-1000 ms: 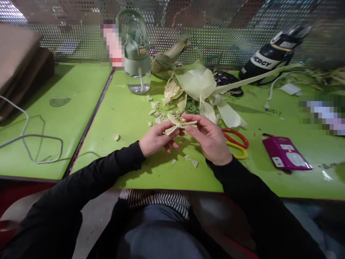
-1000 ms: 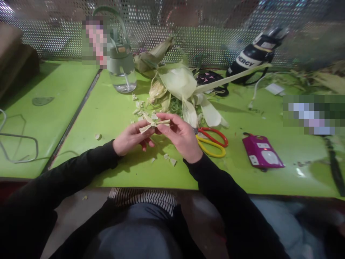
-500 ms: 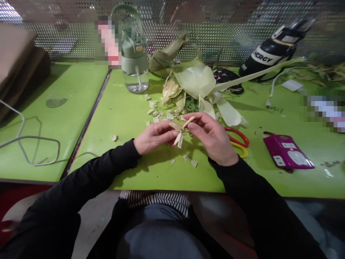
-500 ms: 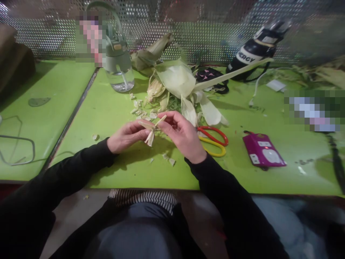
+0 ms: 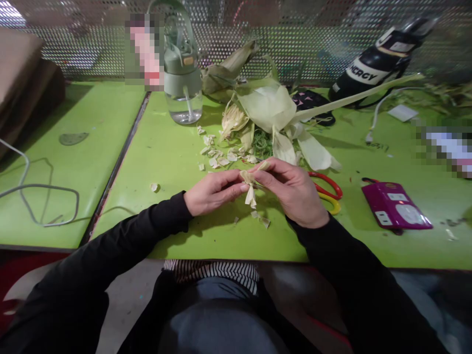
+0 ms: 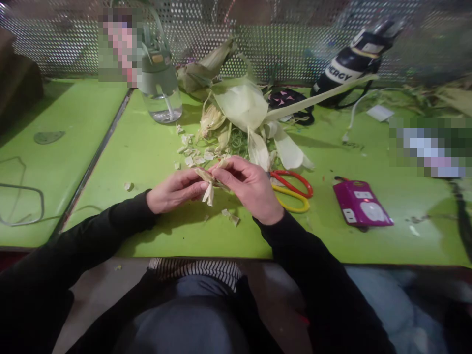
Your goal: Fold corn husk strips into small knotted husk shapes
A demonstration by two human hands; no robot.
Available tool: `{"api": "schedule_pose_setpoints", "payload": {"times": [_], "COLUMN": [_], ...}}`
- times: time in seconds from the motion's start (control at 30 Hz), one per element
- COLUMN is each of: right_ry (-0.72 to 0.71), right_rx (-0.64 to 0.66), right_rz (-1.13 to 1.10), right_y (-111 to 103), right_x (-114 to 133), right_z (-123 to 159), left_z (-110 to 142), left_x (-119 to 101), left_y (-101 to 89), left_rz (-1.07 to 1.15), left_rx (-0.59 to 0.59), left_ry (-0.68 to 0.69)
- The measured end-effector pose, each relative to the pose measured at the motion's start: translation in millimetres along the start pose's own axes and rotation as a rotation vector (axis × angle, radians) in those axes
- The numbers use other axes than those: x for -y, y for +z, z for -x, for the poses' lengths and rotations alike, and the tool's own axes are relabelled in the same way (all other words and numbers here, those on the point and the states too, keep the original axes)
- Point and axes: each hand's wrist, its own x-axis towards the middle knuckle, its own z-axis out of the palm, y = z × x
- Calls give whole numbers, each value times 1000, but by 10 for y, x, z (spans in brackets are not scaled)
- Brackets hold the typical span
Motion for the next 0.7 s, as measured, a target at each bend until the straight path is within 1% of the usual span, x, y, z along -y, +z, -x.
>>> {"api": "schedule_pose_setpoints", "payload": {"times": [0.1,0.23,0.37,0.43,0.53,0.6,0.7], "right_ry": [-36,-56,-94,-106,-107,-87,-84], "right_rx": [-18,-12,-45,-66,-66,-56,-89], "right_rz": [36,77,139,154,152,109,47], "right_y": [10,22,45,64,77,63,17], "right_x": [10,28,47,51,40,24,4], "right_z": [11,29,67,87,93,77,47], "left_z": [-4,-7,8,22,37,39,30], "left_x": [4,-4,-33,-42,-34,-10,46], "left_y": [-9,-9,0,5,15,28,52], "left_rz": [-33,-39,-72,-124,-192,-142,75], "left_rx": [6,74,103,92,63,47,39], "left_ry": [-4,-16,98,153,180,164,59]}}
